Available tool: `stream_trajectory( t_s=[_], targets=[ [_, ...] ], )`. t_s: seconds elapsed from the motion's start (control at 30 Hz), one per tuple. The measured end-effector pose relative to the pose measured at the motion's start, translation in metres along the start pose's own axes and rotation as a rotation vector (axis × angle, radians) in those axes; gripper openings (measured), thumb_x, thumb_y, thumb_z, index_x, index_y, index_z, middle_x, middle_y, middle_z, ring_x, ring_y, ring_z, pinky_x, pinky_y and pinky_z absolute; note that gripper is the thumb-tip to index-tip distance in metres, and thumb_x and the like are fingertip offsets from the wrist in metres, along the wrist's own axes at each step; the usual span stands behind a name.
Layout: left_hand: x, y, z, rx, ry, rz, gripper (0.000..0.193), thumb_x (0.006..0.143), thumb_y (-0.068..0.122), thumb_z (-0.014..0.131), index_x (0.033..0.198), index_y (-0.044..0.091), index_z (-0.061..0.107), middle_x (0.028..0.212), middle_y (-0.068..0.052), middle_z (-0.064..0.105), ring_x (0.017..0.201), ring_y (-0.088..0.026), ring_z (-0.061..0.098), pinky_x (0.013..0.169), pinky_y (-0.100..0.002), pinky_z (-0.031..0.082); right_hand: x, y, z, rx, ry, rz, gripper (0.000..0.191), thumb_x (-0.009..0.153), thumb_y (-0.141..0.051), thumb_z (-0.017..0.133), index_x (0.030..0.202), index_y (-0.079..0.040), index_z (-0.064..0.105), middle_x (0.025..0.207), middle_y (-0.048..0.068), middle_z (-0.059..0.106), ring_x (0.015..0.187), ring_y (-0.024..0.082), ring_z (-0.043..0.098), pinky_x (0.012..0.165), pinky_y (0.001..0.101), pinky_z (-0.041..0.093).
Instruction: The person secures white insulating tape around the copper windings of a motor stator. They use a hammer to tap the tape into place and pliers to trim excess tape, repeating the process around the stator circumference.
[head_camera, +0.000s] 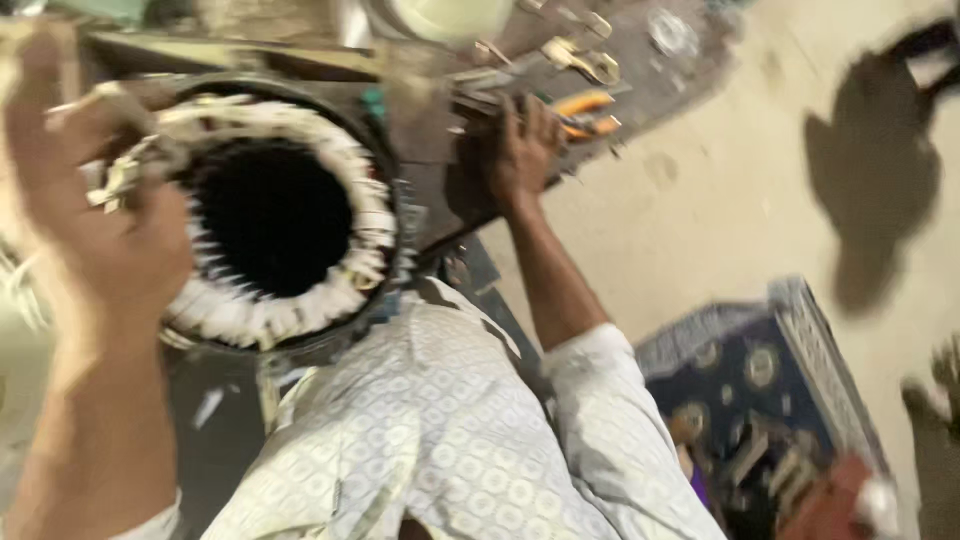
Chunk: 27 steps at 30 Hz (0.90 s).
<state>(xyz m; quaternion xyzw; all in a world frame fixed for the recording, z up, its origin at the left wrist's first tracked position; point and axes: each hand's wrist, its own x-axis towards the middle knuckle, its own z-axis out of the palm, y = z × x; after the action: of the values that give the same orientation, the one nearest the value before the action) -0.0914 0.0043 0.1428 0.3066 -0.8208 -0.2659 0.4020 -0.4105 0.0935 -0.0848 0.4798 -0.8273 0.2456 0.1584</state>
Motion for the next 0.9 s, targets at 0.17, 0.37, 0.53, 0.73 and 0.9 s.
stream_trajectory(
  t_s=[0.17, 0.37, 0.53, 0.73, 0.9],
  targets=[
    [-0.024, -0.059, -0.01, 0.071, 0.034, 0.069, 0.085, 0.083, -0.014, 0.056, 0.161, 0.008, 0.031, 0.142, -0.014, 0.069, 0.139, -0.027, 0.065, 0.121, -0.04, 0.05, 0.052, -0.019, -0.024, 0.51, 0.216, 0.143, 0.017, 0.102, -0.014, 0.073, 0.117, -0.007, 0.071, 0.116, 0.011, 0.07, 0.111, 0.029, 0.064, 0.097, 0.0423, 0.052],
    [-0.029, -0.063, -0.002, 0.196, 0.134, 0.045, 0.083, 0.083, -0.014, 0.062, 0.158, 0.009, 0.035, 0.133, -0.011, 0.074, 0.136, -0.029, 0.064, 0.121, -0.045, 0.045, 0.099, -0.08, -0.109, 0.864, 0.053, -0.464, 0.01, 0.11, -0.006, 0.072, 0.12, -0.003, 0.071, 0.111, 0.011, 0.072, 0.092, 0.022, 0.07, 0.081, 0.0294, 0.057],
    [-0.018, -0.04, -0.006, 0.017, 0.168, 0.021, 0.08, 0.09, -0.014, 0.064, 0.159, 0.014, 0.035, 0.125, -0.013, 0.074, 0.129, -0.026, 0.07, 0.114, -0.039, 0.053, 0.101, -0.164, -0.126, 0.724, -0.208, -0.891, 0.009, 0.097, -0.007, 0.075, 0.106, -0.007, 0.073, 0.097, 0.007, 0.071, 0.086, 0.023, 0.071, 0.074, 0.034, 0.057],
    [-0.029, -0.059, -0.008, -0.089, 0.17, 0.008, 0.084, 0.091, -0.017, 0.058, 0.161, 0.019, 0.03, 0.125, -0.012, 0.075, 0.118, -0.022, 0.077, 0.104, -0.034, 0.063, 0.094, -0.214, -0.12, 0.543, -0.209, -0.938, 0.017, 0.09, -0.015, 0.079, 0.104, -0.009, 0.071, 0.098, 0.008, 0.067, 0.085, 0.027, 0.072, 0.071, 0.0395, 0.058],
    [-0.033, -0.068, -0.012, -0.162, 0.201, -0.071, 0.085, 0.09, -0.018, 0.055, 0.161, 0.021, 0.03, 0.123, -0.01, 0.077, 0.116, -0.021, 0.079, 0.087, -0.03, 0.062, 0.083, -0.23, -0.109, 0.491, -0.226, -0.818, 0.019, 0.092, -0.018, 0.082, 0.097, -0.006, 0.068, 0.09, 0.01, 0.067, 0.075, 0.025, 0.07, 0.064, 0.0394, 0.055]
  ],
)
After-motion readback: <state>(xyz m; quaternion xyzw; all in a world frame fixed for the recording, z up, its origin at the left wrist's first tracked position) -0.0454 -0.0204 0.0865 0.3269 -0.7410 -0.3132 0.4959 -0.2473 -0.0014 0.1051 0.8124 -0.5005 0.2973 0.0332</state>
